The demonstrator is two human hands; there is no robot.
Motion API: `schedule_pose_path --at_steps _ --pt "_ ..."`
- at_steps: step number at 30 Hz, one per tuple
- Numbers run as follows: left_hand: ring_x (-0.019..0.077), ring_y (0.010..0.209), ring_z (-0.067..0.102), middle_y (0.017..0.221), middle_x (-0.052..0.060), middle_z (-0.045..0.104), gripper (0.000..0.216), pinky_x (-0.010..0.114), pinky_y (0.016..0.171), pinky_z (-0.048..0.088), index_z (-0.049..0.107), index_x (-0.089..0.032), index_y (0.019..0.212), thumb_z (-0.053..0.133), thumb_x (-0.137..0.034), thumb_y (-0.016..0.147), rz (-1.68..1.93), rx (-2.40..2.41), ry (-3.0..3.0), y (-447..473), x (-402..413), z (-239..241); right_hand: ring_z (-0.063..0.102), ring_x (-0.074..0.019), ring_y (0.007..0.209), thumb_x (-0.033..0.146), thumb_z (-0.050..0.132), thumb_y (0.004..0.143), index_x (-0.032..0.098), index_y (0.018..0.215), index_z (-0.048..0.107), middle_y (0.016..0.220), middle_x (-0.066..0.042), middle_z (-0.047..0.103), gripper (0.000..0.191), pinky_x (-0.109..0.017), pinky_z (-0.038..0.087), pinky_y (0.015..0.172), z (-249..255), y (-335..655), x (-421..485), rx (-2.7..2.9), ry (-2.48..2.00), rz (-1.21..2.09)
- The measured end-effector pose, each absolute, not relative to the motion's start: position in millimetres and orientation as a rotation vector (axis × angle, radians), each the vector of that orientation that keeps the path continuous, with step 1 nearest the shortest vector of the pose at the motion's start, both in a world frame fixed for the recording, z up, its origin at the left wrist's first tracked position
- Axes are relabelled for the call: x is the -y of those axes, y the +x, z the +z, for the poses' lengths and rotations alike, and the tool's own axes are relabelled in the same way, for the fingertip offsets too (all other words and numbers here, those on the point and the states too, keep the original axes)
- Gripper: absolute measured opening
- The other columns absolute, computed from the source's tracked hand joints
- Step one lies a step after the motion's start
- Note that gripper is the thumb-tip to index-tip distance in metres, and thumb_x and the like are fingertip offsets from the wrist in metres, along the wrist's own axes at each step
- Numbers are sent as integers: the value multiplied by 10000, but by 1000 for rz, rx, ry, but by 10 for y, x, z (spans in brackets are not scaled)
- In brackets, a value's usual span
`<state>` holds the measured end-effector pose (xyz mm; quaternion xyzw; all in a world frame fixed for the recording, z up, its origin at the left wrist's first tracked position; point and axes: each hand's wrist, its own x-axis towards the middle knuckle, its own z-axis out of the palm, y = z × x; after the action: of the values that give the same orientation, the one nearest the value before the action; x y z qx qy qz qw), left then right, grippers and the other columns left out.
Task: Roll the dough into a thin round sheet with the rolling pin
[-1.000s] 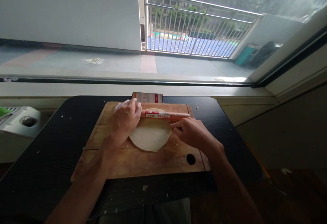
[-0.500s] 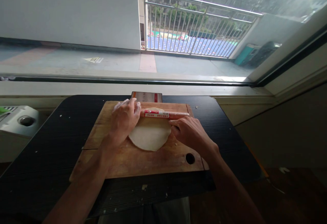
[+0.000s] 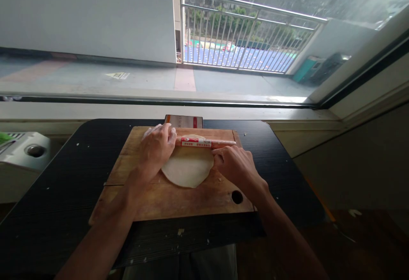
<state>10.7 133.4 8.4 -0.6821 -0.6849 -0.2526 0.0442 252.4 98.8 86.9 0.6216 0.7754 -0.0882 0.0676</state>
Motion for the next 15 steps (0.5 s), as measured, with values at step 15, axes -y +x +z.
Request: schedule_pose_path --at_steps 15 --pt "317 1056 767 1106 132 829 377 427 978 549 746 -226 1117 396 -366 1116 -751 2115 -2088 131 -1310 145 794 -271 1099 252 539 1043 336 1118 915 1194 -42 879 392 -315 494 820 758 2678 -1057 -2630 1950 -273"
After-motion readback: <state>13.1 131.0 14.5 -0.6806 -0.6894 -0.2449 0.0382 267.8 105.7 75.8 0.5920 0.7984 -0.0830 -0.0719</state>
